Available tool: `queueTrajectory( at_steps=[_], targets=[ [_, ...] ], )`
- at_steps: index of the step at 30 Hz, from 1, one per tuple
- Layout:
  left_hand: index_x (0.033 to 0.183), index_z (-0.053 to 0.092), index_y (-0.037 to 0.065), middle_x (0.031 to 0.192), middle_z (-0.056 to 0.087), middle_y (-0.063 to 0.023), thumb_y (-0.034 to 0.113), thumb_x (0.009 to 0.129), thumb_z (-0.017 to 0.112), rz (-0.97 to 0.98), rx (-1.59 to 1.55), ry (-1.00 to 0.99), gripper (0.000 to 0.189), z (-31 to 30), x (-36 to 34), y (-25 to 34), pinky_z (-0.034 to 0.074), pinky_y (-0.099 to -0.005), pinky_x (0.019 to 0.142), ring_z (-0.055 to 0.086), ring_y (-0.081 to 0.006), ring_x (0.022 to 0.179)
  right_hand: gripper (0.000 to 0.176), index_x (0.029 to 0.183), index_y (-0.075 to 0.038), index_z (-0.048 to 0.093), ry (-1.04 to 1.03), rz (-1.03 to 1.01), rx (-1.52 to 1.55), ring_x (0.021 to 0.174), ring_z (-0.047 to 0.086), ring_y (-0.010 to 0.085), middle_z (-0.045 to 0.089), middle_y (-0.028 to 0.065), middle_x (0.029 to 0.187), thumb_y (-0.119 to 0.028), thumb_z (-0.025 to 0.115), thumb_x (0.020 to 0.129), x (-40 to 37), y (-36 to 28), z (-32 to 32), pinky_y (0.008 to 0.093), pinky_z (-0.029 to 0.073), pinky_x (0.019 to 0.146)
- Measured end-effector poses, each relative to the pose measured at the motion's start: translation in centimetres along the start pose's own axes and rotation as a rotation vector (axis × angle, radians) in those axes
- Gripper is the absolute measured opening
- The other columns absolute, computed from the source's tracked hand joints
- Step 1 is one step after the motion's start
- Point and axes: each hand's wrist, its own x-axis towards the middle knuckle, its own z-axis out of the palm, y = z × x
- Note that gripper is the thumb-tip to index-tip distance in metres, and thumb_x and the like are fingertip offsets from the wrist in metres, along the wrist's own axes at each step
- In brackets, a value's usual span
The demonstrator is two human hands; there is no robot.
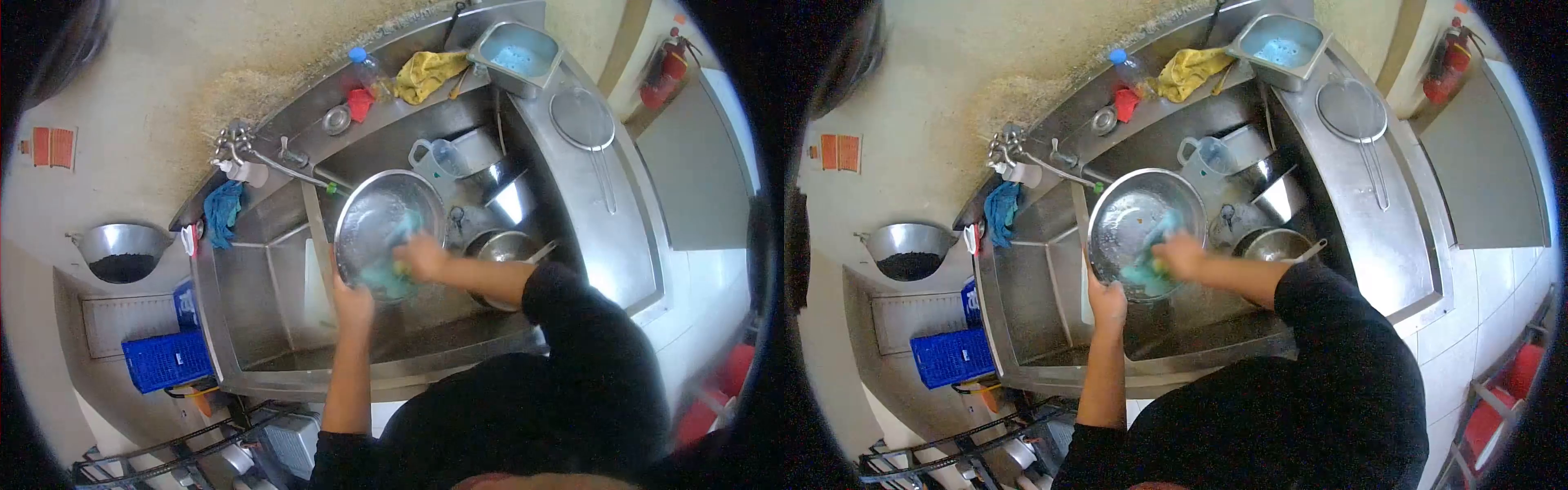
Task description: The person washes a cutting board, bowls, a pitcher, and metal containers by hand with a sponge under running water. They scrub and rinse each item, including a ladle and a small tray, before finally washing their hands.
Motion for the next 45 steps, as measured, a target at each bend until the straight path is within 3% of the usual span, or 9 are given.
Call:
queueTrajectory(
  at_steps=[5, 10, 19, 24, 26, 28, 33, 36, 45],
  targets=[
    [0.135, 0.019, 0.005, 0.125, 0.040, -0.0219, -0.008, 0.066, 0.044, -0.328, 0.015, -0.101, 0.075, 1.8, -2.7, 0.9, 0.032, -0.0328, 0.096, 0.043, -0.0300, 0.114, 0.022, 0.095, -0.023, 0.062, 0.296, -0.253, -0.387, 0.094, 0.046, 0.0257, 0.049, 0.0077, 0.098, -0.026, 0.051, 0.077, 3.2, 5.0, -4.3, 0.0372, 0.039, 0.078],
    [0.133, 0.019, 0.002, 0.117, 0.048, -0.0222, -0.006, 0.068, 0.043, -0.167, 0.090, -0.086, 0.070, 2.0, -2.5, 0.4, 0.039, -0.0331, 0.090, 0.050, -0.0298, 0.107, 0.022, 0.093, -0.026, 0.062, 0.646, -0.492, -0.413, 0.094, 0.045, 0.0226, 0.049, 0.0048, 0.098, -0.025, 0.051, 0.073, 4.8, 3.1, -4.8, 0.0361, 0.036, 0.073],
    [0.123, 0.030, 0.005, 0.116, 0.044, -0.0147, -0.011, 0.063, 0.039, -0.458, -0.269, -0.201, 0.063, 1.5, -3.2, -1.9, 0.044, -0.0318, 0.084, 0.049, -0.0251, 0.103, 0.029, 0.097, -0.013, 0.054, 0.715, -0.177, -0.039, 0.092, 0.045, 0.0307, 0.047, 0.0120, 0.099, -0.014, 0.058, 0.069, 4.8, 3.6, -4.3, 0.0398, 0.040, 0.077],
    [0.124, 0.031, 0.009, 0.113, 0.046, -0.0133, -0.008, 0.063, 0.043, -0.273, -0.269, -0.166, 0.064, 2.9, -2.5, -3.0, 0.046, -0.0371, 0.082, 0.048, -0.0263, 0.103, 0.041, 0.101, -0.016, 0.051, 0.276, -0.397, 0.576, 0.101, 0.047, 0.0324, 0.048, 0.0118, 0.105, -0.002, 0.061, 0.063, 2.1, -3.6, -0.6, 0.0383, 0.039, 0.085],
    [0.124, 0.029, 0.009, 0.110, 0.048, -0.0123, -0.005, 0.064, 0.048, -0.634, -0.293, -0.228, 0.064, 0.3, -1.0, -2.0, 0.051, -0.0382, 0.067, 0.052, -0.0264, 0.098, 0.040, 0.101, -0.015, 0.051, 0.214, -0.497, 0.782, 0.101, 0.048, 0.0309, 0.050, 0.0113, 0.104, -0.002, 0.061, 0.064, 1.8, -3.8, 0.6, 0.0378, 0.039, 0.084],
    [0.124, 0.027, 0.010, 0.109, 0.048, -0.0105, -0.003, 0.065, 0.051, -0.336, -0.487, -0.248, 0.065, -1.4, -1.5, -0.7, 0.053, -0.0346, 0.053, 0.056, -0.0262, 0.092, 0.037, 0.101, -0.011, 0.053, -0.174, -0.427, 0.840, 0.103, 0.050, 0.0246, 0.053, 0.0100, 0.107, -0.008, 0.064, 0.066, 1.4, -2.7, 1.1, 0.0342, 0.039, 0.087],
    [0.125, 0.026, 0.007, 0.107, 0.046, -0.0124, -0.009, 0.063, 0.048, -0.167, -0.469, -0.135, 0.067, 1.2, -3.2, -1.1, 0.051, -0.0281, 0.065, 0.055, -0.0223, 0.088, 0.048, 0.105, -0.009, 0.047, 0.325, -0.367, 0.909, 0.100, 0.049, 0.0250, 0.051, 0.0102, 0.103, -0.006, 0.064, 0.060, 4.2, -4.6, -1.9, 0.0336, 0.037, 0.089],
    [0.122, 0.028, 0.004, 0.108, 0.046, -0.0116, -0.012, 0.062, 0.044, -0.112, -0.036, -0.008, 0.064, -0.4, -1.3, -2.1, 0.048, -0.0261, 0.073, 0.053, -0.0220, 0.092, 0.034, 0.097, -0.011, 0.049, 0.173, -0.493, 0.996, 0.094, 0.052, 0.0291, 0.054, 0.0110, 0.099, -0.001, 0.058, 0.065, 3.7, -5.1, -0.4, 0.0373, 0.040, 0.081],
    [0.128, 0.029, 0.001, 0.117, 0.046, -0.0137, -0.012, 0.064, 0.039, -0.142, -0.295, 0.026, 0.066, -1.5, -2.2, 0.8, 0.031, -0.0300, 0.095, 0.044, -0.0235, 0.111, 0.028, 0.104, -0.017, 0.055, 0.034, -0.396, -0.352, 0.094, 0.048, 0.0286, 0.049, 0.0108, 0.098, -0.021, 0.052, 0.076, 4.8, 0.6, -4.2, 0.0379, 0.041, 0.077]
  ],
)
